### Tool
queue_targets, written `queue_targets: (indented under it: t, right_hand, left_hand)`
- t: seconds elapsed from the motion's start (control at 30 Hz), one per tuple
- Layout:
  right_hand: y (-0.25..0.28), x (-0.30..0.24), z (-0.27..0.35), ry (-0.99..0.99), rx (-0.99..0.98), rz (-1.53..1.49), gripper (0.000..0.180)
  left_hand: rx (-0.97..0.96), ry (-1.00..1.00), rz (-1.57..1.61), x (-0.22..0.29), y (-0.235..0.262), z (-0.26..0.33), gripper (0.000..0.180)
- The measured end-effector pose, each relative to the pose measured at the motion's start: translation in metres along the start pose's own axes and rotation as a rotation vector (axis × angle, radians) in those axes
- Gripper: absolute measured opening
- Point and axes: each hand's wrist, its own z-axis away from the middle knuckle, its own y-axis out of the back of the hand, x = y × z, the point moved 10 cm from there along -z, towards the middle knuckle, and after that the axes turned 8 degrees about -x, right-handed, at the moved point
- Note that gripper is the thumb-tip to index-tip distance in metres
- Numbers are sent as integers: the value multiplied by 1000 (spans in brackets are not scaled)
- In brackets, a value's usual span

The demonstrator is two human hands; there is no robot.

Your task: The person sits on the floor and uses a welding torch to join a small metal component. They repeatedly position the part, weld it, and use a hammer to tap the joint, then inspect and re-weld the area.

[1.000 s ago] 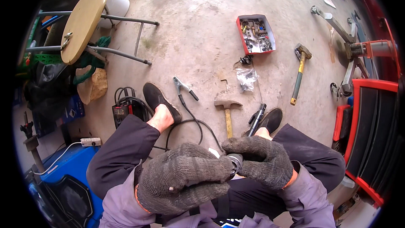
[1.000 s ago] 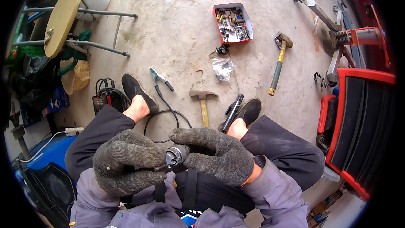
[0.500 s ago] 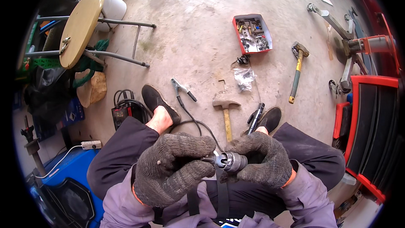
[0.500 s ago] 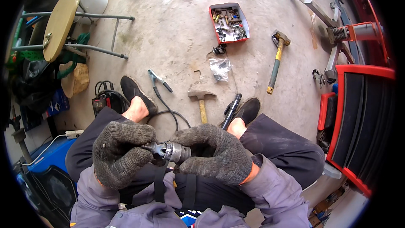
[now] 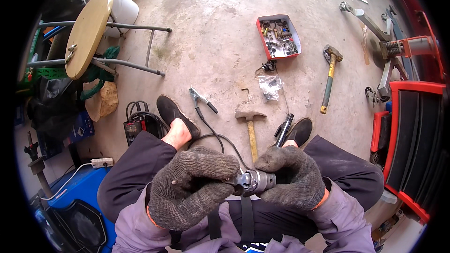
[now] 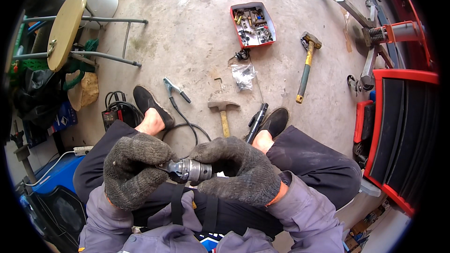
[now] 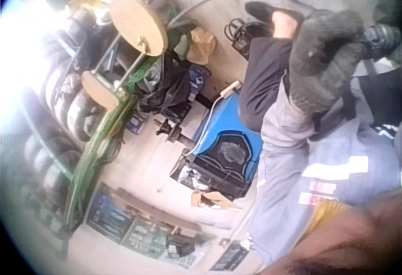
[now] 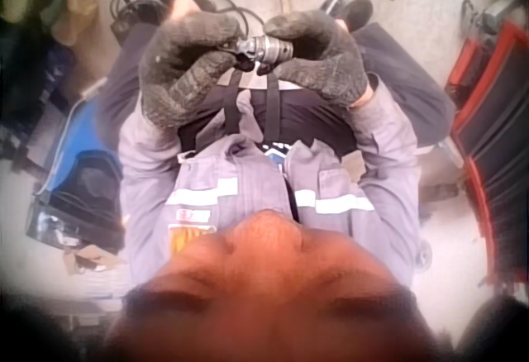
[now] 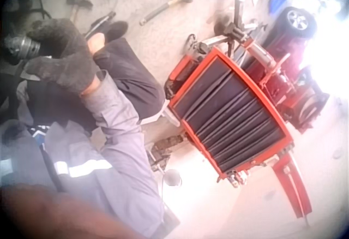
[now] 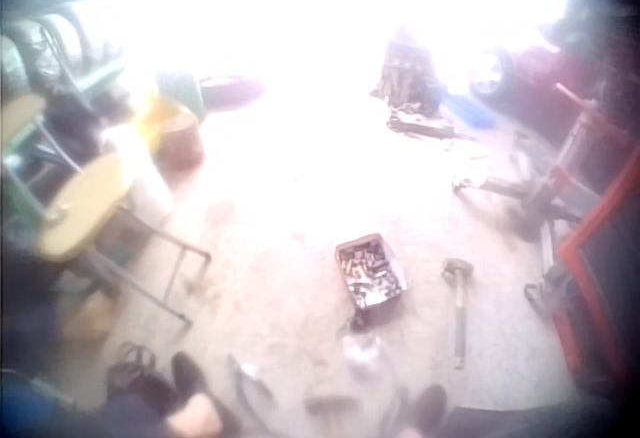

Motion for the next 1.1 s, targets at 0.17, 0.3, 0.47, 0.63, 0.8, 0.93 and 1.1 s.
queue_targets:
  t: [0.17, 0.3, 0.47, 0.63, 0.8, 0.93, 1.1]
  right_hand:
    - [7, 3, 4, -111, 89, 76, 55]
    - [4, 4, 4, -136, 78, 46, 54]
    - [6, 5, 6, -149, 84, 25, 55]
    - [16, 6, 9, -160, 179, 20, 58]
    - [15, -3, 4, -128, 190, 63, 54]
    - [14, 0, 5, -59, 199, 63, 47]
    - [14, -8, 2, 70, 134, 216, 47]
  left_hand:
    - [21, 102, 124, -8, -1, 6, 34]
    - [-3, 118, 139, -10, -1, 4, 33]
    - [11, 156, 266, -17, -4, 6, 32]
    - [-62, 208, 172, -25, -12, 8, 35]
    - [-37, 17, -129, -7, -9, 6, 36]
    - [42, -5, -38, -10, -4, 8, 34]
    - [23, 80, 102, -11, -5, 6, 33]
